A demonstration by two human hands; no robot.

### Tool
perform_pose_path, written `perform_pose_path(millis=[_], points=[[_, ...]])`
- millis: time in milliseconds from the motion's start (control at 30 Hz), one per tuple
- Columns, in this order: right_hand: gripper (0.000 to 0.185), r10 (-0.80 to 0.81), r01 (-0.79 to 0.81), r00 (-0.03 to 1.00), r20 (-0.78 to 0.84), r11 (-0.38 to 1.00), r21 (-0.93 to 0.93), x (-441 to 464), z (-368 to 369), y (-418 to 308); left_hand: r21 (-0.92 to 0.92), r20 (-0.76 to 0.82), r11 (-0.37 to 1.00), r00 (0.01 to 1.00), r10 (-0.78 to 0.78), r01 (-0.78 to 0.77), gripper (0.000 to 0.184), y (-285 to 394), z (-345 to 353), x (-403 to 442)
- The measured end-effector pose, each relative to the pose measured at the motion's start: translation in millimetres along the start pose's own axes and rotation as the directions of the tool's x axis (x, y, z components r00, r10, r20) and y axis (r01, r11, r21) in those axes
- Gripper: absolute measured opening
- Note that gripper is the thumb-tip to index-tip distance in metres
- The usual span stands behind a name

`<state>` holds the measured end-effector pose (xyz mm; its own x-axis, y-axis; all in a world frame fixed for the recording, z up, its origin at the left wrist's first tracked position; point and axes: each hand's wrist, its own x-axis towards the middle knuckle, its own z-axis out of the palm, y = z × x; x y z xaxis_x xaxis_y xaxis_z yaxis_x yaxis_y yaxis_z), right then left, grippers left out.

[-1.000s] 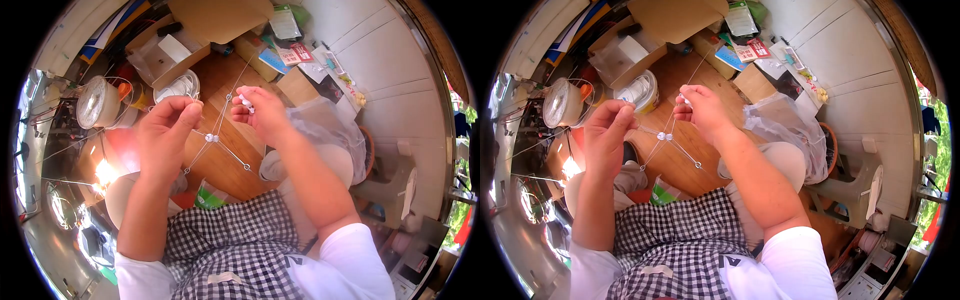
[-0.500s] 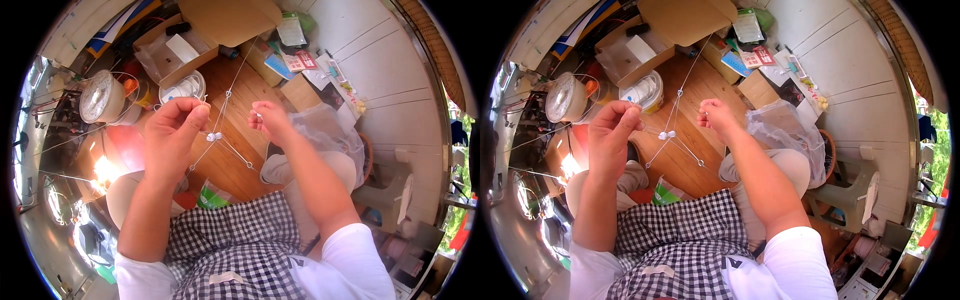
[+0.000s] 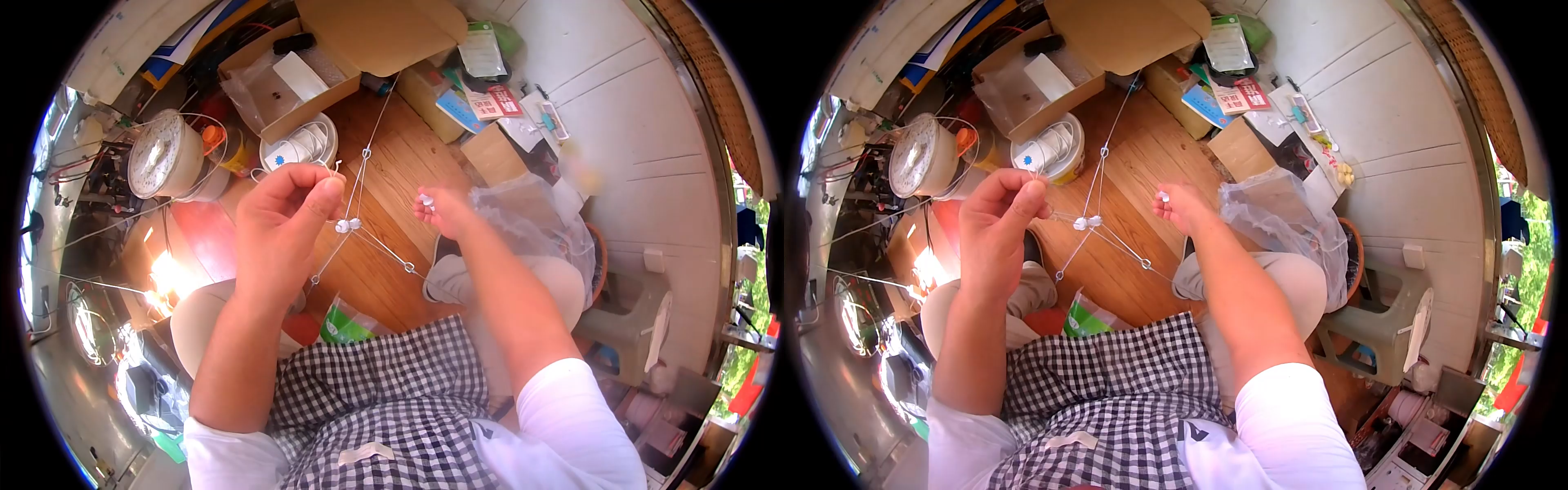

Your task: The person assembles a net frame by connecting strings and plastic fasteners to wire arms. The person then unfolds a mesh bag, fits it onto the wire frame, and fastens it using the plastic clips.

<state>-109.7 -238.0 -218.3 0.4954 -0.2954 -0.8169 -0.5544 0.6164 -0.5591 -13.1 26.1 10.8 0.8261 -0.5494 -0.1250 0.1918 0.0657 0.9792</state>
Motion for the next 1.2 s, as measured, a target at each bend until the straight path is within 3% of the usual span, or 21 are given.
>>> perform_pose_path(millis=[167, 467, 867, 1200], points=[[0.014, 0.061, -0.061, 0.998, -0.002, 0.998, 0.015, 31.4, -6.2, 32.0, 0.013, -0.022, 0.999, 0.999, -0.037, 0.037, 0.011, -3.9, 3.3, 2.1], [0.031, 0.109, -0.107, 0.990, -0.088, 0.994, 0.034, 64.0, -20.4, 40.4, 0.052, -0.041, 0.990, 0.991, -0.127, 0.129, 0.010, -5.4, -4.0, 2.8], [0.035, 0.220, -0.219, 0.975, -0.017, 0.975, 0.039, 98.3, -22.1, 79.4, 0.020, -0.073, 0.993, 0.991, -0.114, 0.116, 0.010, -10.1, -9.8, 11.3], [0.033, 0.213, -0.235, 0.952, -0.218, 0.969, -0.076, 117.5, -24.3, 107.1, 0.016, -0.081, 0.995, 0.992, -0.101, 0.103, 0.009, -15.6, -15.6, 12.8]])
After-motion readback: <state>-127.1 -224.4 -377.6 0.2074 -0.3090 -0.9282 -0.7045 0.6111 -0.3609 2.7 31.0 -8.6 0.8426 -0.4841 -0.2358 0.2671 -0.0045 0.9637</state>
